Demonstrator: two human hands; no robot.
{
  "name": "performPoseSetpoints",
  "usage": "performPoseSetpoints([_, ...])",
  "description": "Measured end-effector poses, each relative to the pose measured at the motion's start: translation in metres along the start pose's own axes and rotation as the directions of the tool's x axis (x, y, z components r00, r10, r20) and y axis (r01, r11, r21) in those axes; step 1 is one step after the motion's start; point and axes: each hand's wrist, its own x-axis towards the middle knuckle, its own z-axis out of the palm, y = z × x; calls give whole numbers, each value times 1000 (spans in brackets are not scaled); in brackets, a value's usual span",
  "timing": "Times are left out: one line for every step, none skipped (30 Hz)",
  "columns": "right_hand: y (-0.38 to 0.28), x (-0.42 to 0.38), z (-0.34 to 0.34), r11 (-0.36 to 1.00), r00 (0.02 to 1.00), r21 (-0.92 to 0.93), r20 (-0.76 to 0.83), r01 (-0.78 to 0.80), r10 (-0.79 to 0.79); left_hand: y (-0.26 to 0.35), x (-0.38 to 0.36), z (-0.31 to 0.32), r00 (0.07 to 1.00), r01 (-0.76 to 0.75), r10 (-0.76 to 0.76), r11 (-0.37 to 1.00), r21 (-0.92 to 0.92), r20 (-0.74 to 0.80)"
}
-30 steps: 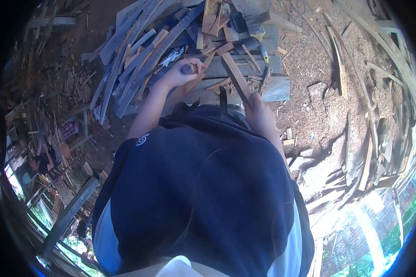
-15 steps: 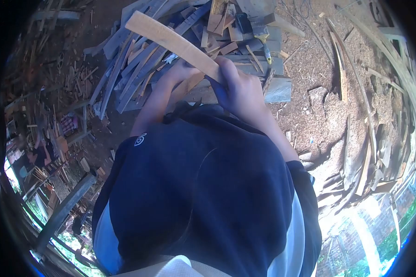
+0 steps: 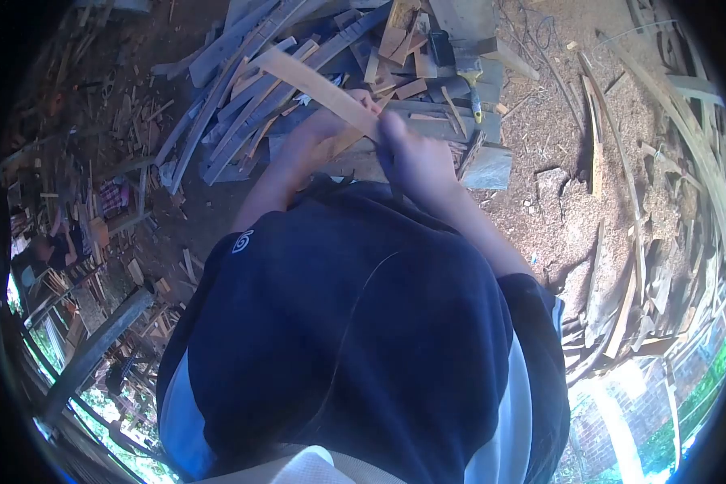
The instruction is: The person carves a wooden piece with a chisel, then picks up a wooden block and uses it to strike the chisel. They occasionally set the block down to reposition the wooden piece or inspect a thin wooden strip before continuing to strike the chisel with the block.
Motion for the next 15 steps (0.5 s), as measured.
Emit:
performPoseSetpoints([5,7,5,986,960,-57,227,-155,164,5,0,-3,997,-62,61,998,10,53])
performPoseSetpoints([8,7,7,986,960,-57,227,-156,165,10,-2,-5,987,-120,117,993,15,108])
performPoseSetpoints([7,10,2,992,972,-53,200,-116,124,9,-2,-6,988,-80,91,993,-90,127])
performPoseSetpoints([6,13,-5,996,981,-50,175,-75,83,9,-1,-3,988,-82,93,992,-92,121])
performPoseSetpoints([1,13,-13,996,980,-50,180,-78,86,7,-4,4,999,-24,30,987,-162,32])
performPoseSetpoints([-6,16,-25,999,990,-7,131,-51,52,9,-7,9,998,23,-36,972,-232,-51])
performPoseSetpoints([-13,21,-37,999,997,31,78,-17,15,55,-20,6,994,71,-85,976,-204,-62])
performPoseSetpoints([-23,23,-51,1000,997,27,80,-13,11,53,-16,6,994,68,-83,976,-208,-67])
performPoseSetpoints([-36,21,-64,994,999,104,-45,21,-17,49,-12,7,999,34,-41,977,-211,-27])
performPoseSetpoints([-44,19,-69,982,984,178,-173,65,-33,50,-11,7,1000,1,2,977,-214,13])
performPoseSetpoints([-45,19,-66,961,966,248,-254,118,-53,51,-11,7,999,47,-46,977,-206,12])
performPoseSetpoints([-36,18,-51,961,965,248,-254,121,-56,51,-13,6,999,46,-45,977,-206,9])
performPoseSetpoints([-19,17,-22,942,932,278,-352,190,-84,52,-14,4,1000,13,-14,973,-231,-1])
performPoseSetpoints([-5,16,0,918,889,301,-445,259,-105,52,-15,4,1000,-19,17,966,-257,-12])
performPoseSetpoints([-3,20,3,992,998,118,-42,-49,55,47,-14,3,1000,-23,19,966,-259,-17])
